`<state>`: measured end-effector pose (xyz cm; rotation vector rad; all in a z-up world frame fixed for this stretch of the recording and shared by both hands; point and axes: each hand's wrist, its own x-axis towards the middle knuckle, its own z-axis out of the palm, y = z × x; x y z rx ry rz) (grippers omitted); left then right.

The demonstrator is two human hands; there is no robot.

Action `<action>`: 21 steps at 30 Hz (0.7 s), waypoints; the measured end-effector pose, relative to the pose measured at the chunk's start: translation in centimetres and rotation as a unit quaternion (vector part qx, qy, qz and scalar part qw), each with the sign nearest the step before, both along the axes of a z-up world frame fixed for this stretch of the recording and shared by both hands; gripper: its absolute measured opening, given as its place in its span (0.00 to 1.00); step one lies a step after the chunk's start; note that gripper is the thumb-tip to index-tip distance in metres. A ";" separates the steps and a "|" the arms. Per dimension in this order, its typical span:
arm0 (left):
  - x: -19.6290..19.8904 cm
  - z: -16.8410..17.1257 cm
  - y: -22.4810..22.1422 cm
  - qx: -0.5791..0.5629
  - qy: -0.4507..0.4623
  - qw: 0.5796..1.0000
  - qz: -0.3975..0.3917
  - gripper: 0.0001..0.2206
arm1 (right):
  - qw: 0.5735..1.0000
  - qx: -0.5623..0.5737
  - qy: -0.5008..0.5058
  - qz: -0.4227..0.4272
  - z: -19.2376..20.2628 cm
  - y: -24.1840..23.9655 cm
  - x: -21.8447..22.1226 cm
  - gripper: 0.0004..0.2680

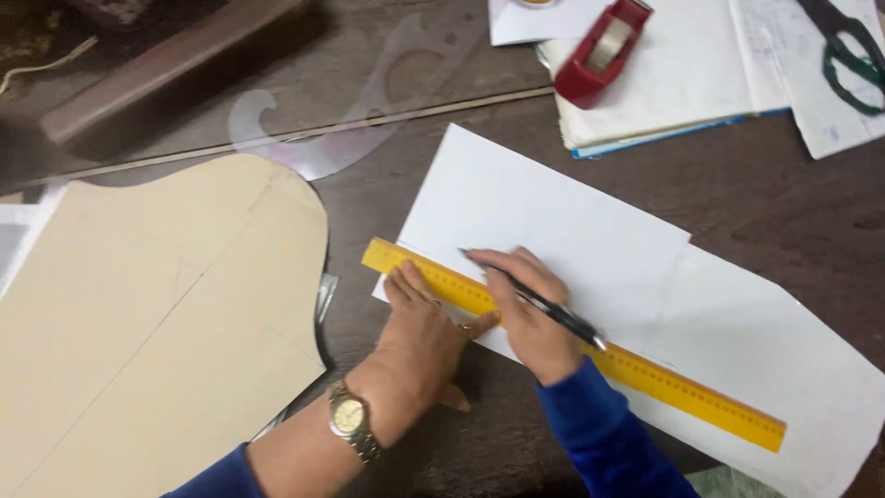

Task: Drawing lines and curves on paper using a ruler and pen to create a garment pattern.

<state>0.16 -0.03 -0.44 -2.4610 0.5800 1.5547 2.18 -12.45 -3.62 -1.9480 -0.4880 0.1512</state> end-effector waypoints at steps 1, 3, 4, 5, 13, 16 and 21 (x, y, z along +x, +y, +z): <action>0.0 -0.3 0.0 0.001 0.000 1.000 0.006 0.48 | 1.000 0.001 0.000 0.006 -0.6 0.9 0.5 0.09; 0.0 -1.0 -0.1 0.015 -0.005 1.000 -0.013 0.49 | 0.998 -0.014 0.068 0.012 -1.8 2.6 1.2 0.07; -0.2 -1.4 -0.1 0.015 -0.005 1.000 -0.009 0.49 | 0.997 -0.014 0.068 0.015 -2.0 3.0 1.4 0.07; -0.4 -1.9 -0.1 0.013 -0.015 1.000 -0.015 0.51 | 0.996 -0.023 0.078 0.033 -2.2 3.3 1.6 0.07; -0.6 -3.1 -0.4 0.022 -0.021 0.999 -0.017 0.55 | 0.993 -0.017 0.056 0.098 -3.0 4.4 2.5 0.07; -0.6 -3.3 -0.4 0.027 -0.027 0.999 -0.019 0.59 | 0.993 -0.030 0.050 0.103 -3.1 4.6 2.6 0.06; -0.8 -3.8 -0.5 0.022 -0.039 0.999 -0.007 0.59 | 0.993 -0.029 0.033 0.112 -3.3 4.6 2.6 0.07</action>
